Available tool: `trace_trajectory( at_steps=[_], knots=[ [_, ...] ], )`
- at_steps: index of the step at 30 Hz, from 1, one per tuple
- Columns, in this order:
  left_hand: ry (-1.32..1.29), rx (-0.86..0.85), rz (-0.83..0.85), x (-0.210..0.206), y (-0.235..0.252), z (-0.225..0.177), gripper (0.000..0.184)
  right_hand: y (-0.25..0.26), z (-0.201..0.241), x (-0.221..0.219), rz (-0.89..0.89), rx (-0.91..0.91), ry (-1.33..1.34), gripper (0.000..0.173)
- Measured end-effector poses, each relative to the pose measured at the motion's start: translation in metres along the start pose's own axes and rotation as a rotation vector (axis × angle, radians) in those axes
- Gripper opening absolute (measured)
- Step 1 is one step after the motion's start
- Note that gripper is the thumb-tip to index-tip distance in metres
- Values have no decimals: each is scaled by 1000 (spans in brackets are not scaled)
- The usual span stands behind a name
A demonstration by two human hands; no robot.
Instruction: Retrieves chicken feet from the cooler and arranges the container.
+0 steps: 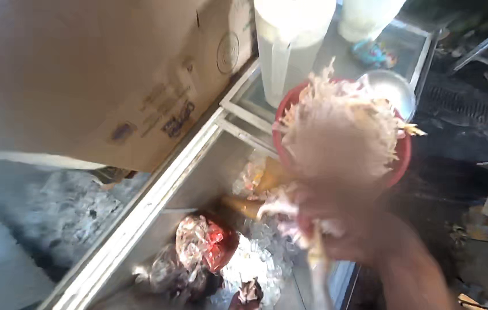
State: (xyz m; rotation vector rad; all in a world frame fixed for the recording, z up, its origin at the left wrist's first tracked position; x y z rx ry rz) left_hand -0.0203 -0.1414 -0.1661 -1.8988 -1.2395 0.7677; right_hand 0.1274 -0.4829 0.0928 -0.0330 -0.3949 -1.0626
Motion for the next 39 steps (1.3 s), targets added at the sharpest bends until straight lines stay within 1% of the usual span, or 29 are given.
trace_trajectory(
  at_steps=[2, 3, 4, 6, 7, 8, 9, 10, 11, 12, 13, 15, 16, 17, 18, 19, 20, 21, 22, 23, 25, 27, 30, 31, 33, 35, 36, 37, 39],
  knots=[
    [-19, -218, -146, 0, -16, -69, 52, -8, 38, 70, -185, 34, -217, 12],
    [52, -348, -192, -5, -27, -111, 57, -11, 54, 101, -267, 49, -320, 12],
    [170, -490, -246, -15, -40, -157, 55, -12, 66, 128, -339, 57, -409, 13],
    [449, -844, -343, -55, -61, -255, 43, -9, 78, 168, -448, 27, -569, 12],
    [595, -1002, -394, -81, -69, -298, 40, -7, 74, 183, -486, -8, -607, 11],
    [727, -1117, -454, -110, -75, -335, 39, -4, 63, 194, -514, -51, -606, 12],
    [845, -1192, -512, -139, -73, -365, 37, 1, 45, 202, -519, -95, -590, 13],
    [946, -1213, -541, -167, -65, -387, 39, 5, 23, 207, -494, -165, -573, 14],
    [1038, -1187, -533, -192, -51, -400, 46, 7, -3, 207, -427, -271, -564, 16],
    [1133, -1134, -499, -214, -32, -407, 57, 6, -30, 204, -336, -385, -571, 19],
    [1206, -1080, -435, -231, -12, -409, 69, 5, -53, 202, -262, -454, -579, 20],
    [1276, -1058, -318, -252, 17, -404, 94, 4, -76, 204, -147, -522, -584, 22],
    [1285, -1092, -293, -255, 25, -401, 99, 3, -82, 208, -98, -507, -587, 24],
    [1286, -1127, -275, -254, 29, -398, 102, -1, -85, 212, -77, -456, -615, 29],
    [1278, -1161, -260, -252, 30, -394, 104, -10, -88, 213, -125, -331, -656, 35],
    [1257, -1196, -252, -249, 30, -392, 108, -21, -92, 210, -301, -115, -709, 42],
    [1224, -1238, -254, -245, 29, -391, 112, -27, -92, 204, -542, 111, -762, 54],
    [1185, -1267, -265, -242, 27, -389, 117, -32, -44, 200, -280, -303, -650, 64],
    [1167, -1269, -297, -240, 27, -385, 123, -33, -29, 186, -352, -397, -630, 72],
    [1175, -1247, -344, -241, 28, -381, 126, -33, -29, 172, -430, -450, -672, 77],
    [1226, -1148, -396, -242, 29, -375, 130, -35, -53, 148, -466, -493, -855, 80],
    [1254, -1070, -362, -240, 25, -378, 133, -36, -59, 144, -446, -517, -871, 80],
    [1102, -1131, -232, -223, 21, -382, 135, -42, -40, 154, -455, -511, -702, 82],
    [1038, -1145, -185, -216, 19, -384, 133, -46, -33, 157, -484, -488, -667, 81],
    [905, -1124, -90, -196, 12, -385, 122, -51, -18, 154, -519, -424, -631, 76],
    [790, -1126, -32, -168, 4, -379, 110, -50, 0, 133, -539, -341, -569, 65],
    [734, -1126, -7, -151, -1, -373, 105, -49, 9, 114, -554, -266, -530, 57],
    [710, -1122, -13, -133, -8, -365, 99, -48, 16, 94, -557, -167, -477, 47],
    [744, -1091, -92, -81, -23, -336, 94, -40, 23, 38, -461, -8, -277, 29]
  ],
)
Point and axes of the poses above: each hand's wrist, its own y-axis towards the middle knuckle, its own x-axis out of the back of the hand, z = x × y, the point moved 4 cm from there along y, towards the middle knuckle, and after that the axes turned 4 degrees about z, right-handed, at the moved point
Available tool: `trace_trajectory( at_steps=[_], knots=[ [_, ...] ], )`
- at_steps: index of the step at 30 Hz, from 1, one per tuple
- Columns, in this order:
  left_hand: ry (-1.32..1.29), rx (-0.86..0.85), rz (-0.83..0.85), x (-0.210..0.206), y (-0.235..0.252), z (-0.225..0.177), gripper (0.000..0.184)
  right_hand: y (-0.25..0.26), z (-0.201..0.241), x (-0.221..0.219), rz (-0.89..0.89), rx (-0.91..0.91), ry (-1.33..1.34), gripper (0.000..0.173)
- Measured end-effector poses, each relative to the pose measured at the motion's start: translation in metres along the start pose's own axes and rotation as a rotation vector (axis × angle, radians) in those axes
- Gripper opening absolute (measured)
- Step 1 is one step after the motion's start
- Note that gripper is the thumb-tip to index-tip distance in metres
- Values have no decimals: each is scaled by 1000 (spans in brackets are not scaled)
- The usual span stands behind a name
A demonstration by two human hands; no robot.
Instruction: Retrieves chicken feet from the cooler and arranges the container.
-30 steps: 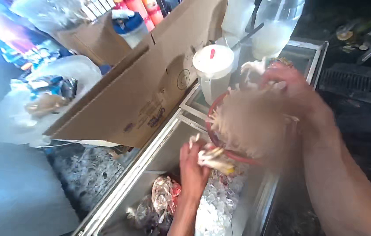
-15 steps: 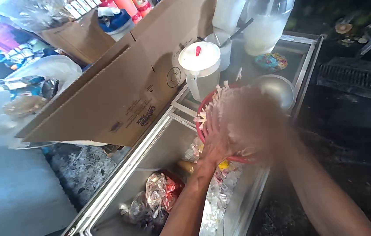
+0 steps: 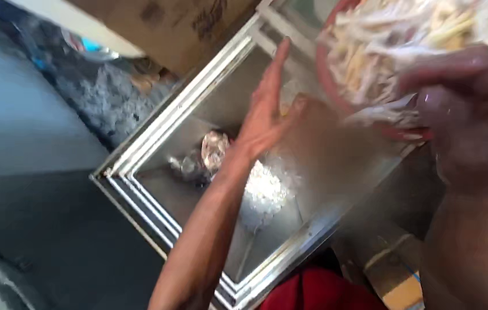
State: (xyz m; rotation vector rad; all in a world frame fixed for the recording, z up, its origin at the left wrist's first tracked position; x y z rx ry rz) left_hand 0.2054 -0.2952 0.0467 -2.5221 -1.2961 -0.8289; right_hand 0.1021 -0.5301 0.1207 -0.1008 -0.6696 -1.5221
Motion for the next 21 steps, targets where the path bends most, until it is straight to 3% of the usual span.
trace_trajectory(
  at_steps=[2, 5, 7, 10, 13, 15, 17, 21],
  knots=[
    [153, 161, -36, 38, -68, 38, 76, -22, 7, -75, 214, -40, 198, 21],
    [561, 513, -108, 99, -200, 107, 55, -69, -30, -230, 738, -417, 162, 15],
    [746, 794, -120, 132, -301, 135, 65, -117, -62, -333, 1162, -623, 7, 24],
    [733, 1069, -185, 153, -392, 183, 99, -179, -94, -443, 1607, -747, -118, 33],
    [768, 1161, -126, 140, -421, 211, 103, -243, -98, -507, 1782, -768, -208, 43],
    [820, 1154, -107, 140, -419, 215, 101, -299, -105, -544, 1776, -714, -290, 47],
    [806, 1094, -160, 142, -418, 219, 98, -337, -116, -572, 1696, -633, -330, 39],
    [773, 1011, -230, 142, -423, 216, 94, -373, -101, -578, 1738, -702, -413, 34]
  ],
)
Point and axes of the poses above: each hand's wrist, its own y-axis towards the middle knuckle, its own x-axis out of the back of the hand, z = x × y, the point moved 4 cm from there along y, towards the middle knuckle, and after that the axes turned 4 degrees about z, right-handed, at the moved point
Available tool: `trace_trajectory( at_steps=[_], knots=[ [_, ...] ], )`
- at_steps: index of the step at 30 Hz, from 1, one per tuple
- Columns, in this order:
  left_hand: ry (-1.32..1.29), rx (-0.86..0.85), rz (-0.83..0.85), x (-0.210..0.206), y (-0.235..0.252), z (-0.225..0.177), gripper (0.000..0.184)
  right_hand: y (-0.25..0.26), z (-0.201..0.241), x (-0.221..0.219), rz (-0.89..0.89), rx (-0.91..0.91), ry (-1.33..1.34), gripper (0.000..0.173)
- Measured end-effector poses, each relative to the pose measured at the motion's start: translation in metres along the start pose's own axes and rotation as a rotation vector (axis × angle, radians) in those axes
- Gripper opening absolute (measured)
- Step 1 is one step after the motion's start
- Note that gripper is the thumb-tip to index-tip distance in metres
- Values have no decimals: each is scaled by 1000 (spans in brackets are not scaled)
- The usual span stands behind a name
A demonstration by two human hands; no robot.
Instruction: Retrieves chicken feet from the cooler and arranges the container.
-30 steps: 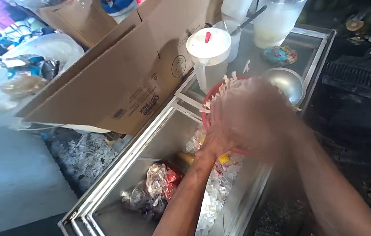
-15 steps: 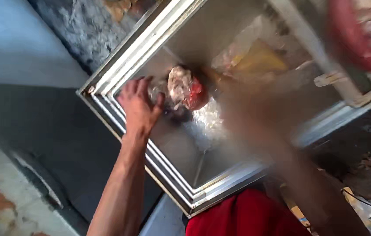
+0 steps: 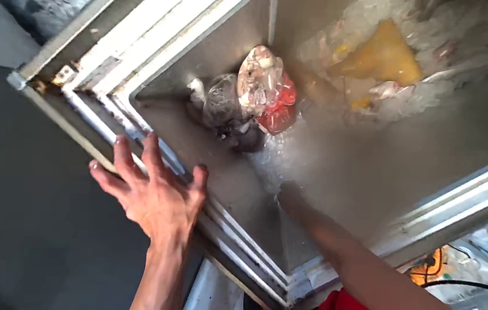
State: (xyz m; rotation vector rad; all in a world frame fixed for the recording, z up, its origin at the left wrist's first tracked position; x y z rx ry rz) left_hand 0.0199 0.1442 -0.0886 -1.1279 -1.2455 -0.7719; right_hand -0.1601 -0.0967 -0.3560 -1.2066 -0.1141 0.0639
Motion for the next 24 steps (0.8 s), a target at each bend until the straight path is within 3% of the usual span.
trace_trajectory(
  at_steps=[3, 8, 13, 16, 19, 22, 24],
  knots=[
    [-19, 1, -23, 0, 0, 1, 94, -4, 4, -1, 26, -43, 11, 35],
    [-25, 56, 8, -1, 1, 2, 93, -5, -4, 23, 20, 63, -33, 32],
    [-27, 73, 24, 4, 1, -4, 94, -28, -55, 64, 118, 109, 103, 47],
    [-30, 63, 17, 1, 3, -3, 95, -23, -100, 88, 216, 181, 31, 38],
    [-56, 52, 26, 1, 4, -2, 96, -52, -127, 131, 292, 210, -8, 32],
    [-96, 63, 56, 2, 3, -7, 93, -84, -163, 181, 189, 188, 166, 35],
    [-88, 72, 51, -3, 2, 4, 92, -89, -198, 211, -10, 103, 291, 36]
  ],
)
Point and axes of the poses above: each hand's wrist, its own y-axis towards the middle knuckle, its own x-axis out of the back of the hand, z = x × y, the point moved 4 cm from there along y, towards the middle knuckle, and after that the axes turned 4 degrees about z, right-handed, at the moved point
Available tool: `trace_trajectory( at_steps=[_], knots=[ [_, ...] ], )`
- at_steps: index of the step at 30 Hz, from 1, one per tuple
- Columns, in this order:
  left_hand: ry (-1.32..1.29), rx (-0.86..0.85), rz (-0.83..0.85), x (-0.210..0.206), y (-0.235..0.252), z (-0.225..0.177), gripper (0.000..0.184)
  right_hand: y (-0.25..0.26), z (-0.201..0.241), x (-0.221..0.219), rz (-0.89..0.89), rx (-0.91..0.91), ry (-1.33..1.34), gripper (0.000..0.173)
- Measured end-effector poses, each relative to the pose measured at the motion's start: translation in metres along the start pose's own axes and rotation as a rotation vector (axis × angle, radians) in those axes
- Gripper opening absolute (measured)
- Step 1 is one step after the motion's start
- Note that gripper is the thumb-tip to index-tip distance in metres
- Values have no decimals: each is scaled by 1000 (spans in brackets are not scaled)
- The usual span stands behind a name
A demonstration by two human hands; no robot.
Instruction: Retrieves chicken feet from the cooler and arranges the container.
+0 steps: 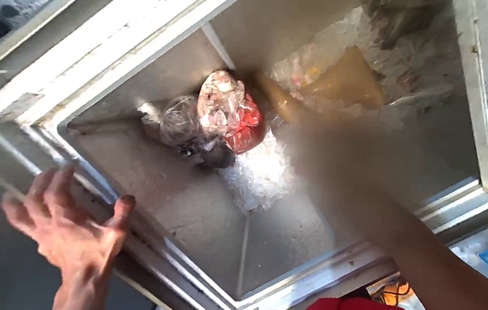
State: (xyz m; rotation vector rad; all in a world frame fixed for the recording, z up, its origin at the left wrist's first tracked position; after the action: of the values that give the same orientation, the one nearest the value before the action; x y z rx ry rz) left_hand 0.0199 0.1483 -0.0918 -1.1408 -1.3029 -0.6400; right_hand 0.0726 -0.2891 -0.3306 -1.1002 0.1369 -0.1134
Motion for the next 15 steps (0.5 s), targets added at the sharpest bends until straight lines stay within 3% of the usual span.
trace_trajectory(
  at_steps=[4, 6, 10, 15],
  knots=[
    [21, -16, 4, -11, -2, 35, 92, -3, -79, 55, -444, -262, -55, 38],
    [-86, 9, 20, -16, -3, 45, 90, 0, -113, 71, -468, -367, -75, 43],
    [-135, 150, 71, -18, -9, 52, 91, 55, -188, 64, -573, -520, -151, 49],
    [7, 71, 66, -11, 0, 37, 97, 66, -169, 62, -500, -473, -105, 47]
  ],
)
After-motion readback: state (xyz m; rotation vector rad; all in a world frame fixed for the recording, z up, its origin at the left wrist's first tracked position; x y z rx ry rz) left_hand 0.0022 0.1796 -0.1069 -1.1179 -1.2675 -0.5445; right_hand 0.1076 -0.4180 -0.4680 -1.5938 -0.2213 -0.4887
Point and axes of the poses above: each hand's wrist, its own y-axis towards the middle knuckle, its own x-axis out of the back of the hand, z = x × y, the point moved 4 cm from there along y, towards the middle knuckle, and after that the axes turned 4 degrees about z, right-handed, at the moved point
